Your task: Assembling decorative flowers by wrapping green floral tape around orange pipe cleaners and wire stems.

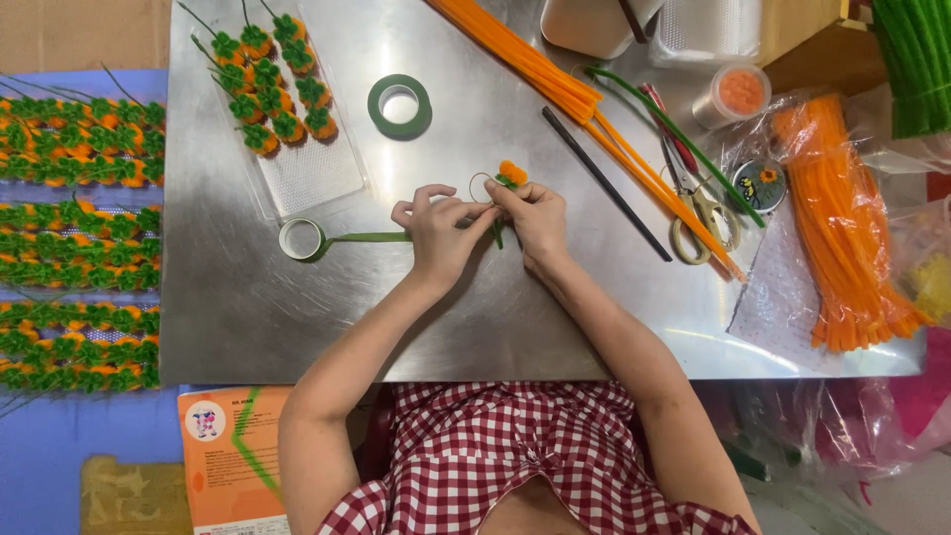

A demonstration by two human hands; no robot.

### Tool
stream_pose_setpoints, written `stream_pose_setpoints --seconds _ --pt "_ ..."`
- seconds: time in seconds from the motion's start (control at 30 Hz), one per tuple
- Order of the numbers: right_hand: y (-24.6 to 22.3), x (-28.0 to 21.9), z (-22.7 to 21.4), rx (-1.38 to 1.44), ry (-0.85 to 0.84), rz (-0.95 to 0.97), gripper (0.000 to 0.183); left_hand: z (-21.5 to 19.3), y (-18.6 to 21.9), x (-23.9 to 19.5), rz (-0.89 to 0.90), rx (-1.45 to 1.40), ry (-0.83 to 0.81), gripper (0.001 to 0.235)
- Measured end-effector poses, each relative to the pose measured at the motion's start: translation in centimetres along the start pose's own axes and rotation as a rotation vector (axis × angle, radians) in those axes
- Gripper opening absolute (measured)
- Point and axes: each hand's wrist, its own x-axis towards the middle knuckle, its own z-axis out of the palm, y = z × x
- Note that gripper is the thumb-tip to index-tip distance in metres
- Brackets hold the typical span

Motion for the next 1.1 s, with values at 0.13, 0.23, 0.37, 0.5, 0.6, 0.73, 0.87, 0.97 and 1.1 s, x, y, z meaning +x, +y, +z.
stream_pose_setpoints --seconds 0.13,0.23,0.37,0.5,0.6,0.73,0.87,0.97,1.1 --pt "1.5 0.8 -0.6 -0.059 -0.038 -0.165 0.041 1.9 -1.4 -1.2 0.004 0.011 0.025 0.005" --pt "-1.2 -1.1 -0.8 -0.049 -0.25 -0.32 0.025 2.6 -3.4 -1.6 -0.05 -0.09 -0.057 0.004" --pt "-3.3 -2.3 -0.7 -0.185 -0.387 -0.579 0.026 2.2 -3.8 -1.1 -0.088 -0.159 -0.116 0.006" --pt "-2.6 -2.2 -0.5 -0.102 -0.292 -0.48 0.016 1.6 -3.3 -0.7 -0.12 -0.131 -0.141 0.004" --pt "-2.4 -2.6 0.5 -0.067 -0.107 -0.276 0.025 1.2 -2.5 -0.3 -0.021 -0.04 -0.035 0.007" --pt "1.3 0.1 -0.3 -0.036 -0.063 -0.219 0.028 0.6 -1.4 -0.1 0.104 0.065 0.045 0.011" --pt "2.6 1.5 -0.5 0.046 -0.007 -0.129 0.044 1.1 -1.3 -0.3 0.135 0.046 0.092 0.015" --pt "2.8 1.7 -0.3 0.025 0.002 -0.166 0.047 2.5 -1.8 -1.0 0.075 -0.028 0.029 0.009" --pt "2.7 0.6 -0.3 -0.042 -0.131 -0.308 0.034 3.4 -3.6 -2.0 -0.059 -0.12 -0.079 0.009"
